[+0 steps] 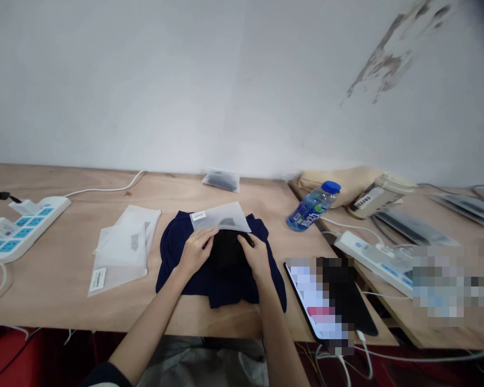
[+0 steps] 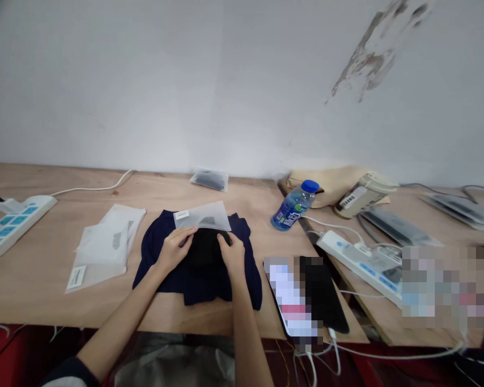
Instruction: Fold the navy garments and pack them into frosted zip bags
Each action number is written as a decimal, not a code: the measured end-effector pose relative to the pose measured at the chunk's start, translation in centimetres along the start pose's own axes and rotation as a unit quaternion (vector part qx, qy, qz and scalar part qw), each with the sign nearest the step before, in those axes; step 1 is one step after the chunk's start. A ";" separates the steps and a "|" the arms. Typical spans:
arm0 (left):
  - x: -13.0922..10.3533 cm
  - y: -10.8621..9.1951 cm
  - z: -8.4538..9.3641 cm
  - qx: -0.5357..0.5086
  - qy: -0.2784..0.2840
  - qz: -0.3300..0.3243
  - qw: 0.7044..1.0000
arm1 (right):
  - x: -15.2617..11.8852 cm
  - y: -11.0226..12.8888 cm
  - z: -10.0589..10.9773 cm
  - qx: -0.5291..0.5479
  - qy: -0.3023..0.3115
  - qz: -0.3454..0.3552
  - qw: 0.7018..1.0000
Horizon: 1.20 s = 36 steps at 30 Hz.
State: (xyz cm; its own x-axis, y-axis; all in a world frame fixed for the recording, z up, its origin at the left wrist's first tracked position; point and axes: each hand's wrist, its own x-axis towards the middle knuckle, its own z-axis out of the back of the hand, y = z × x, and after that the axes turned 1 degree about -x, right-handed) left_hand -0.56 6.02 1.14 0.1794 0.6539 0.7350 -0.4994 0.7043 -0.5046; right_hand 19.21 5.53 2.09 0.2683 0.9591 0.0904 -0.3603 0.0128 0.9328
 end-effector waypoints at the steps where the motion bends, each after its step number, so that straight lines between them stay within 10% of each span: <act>1: 0.0 0.0 -0.1 0.003 -0.005 -0.004 1.000 | -0.1 0.1 0.1 0.009 0.011 0.005 1.000; 16: 0.2 -0.3 0.5 0.018 0.013 0.048 0.999 | -1.1 1.3 0.4 0.289 0.153 -0.088 0.941; 26: 0.2 -0.9 0.9 -0.087 0.101 0.075 0.988 | -0.5 3.6 0.4 0.184 0.089 0.010 0.979; 36: 1.6 -3.0 1.8 -0.055 0.102 0.040 0.992 | -1.7 5.8 1.0 0.350 0.161 -0.072 0.920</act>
State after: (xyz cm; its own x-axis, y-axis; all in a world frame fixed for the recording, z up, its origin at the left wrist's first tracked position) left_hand -0.33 4.44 4.65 0.3160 0.7438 0.5889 -0.4262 0.6659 -0.6123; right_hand 17.54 3.72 7.64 -0.0516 0.9971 -0.0556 0.3513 0.0703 0.9336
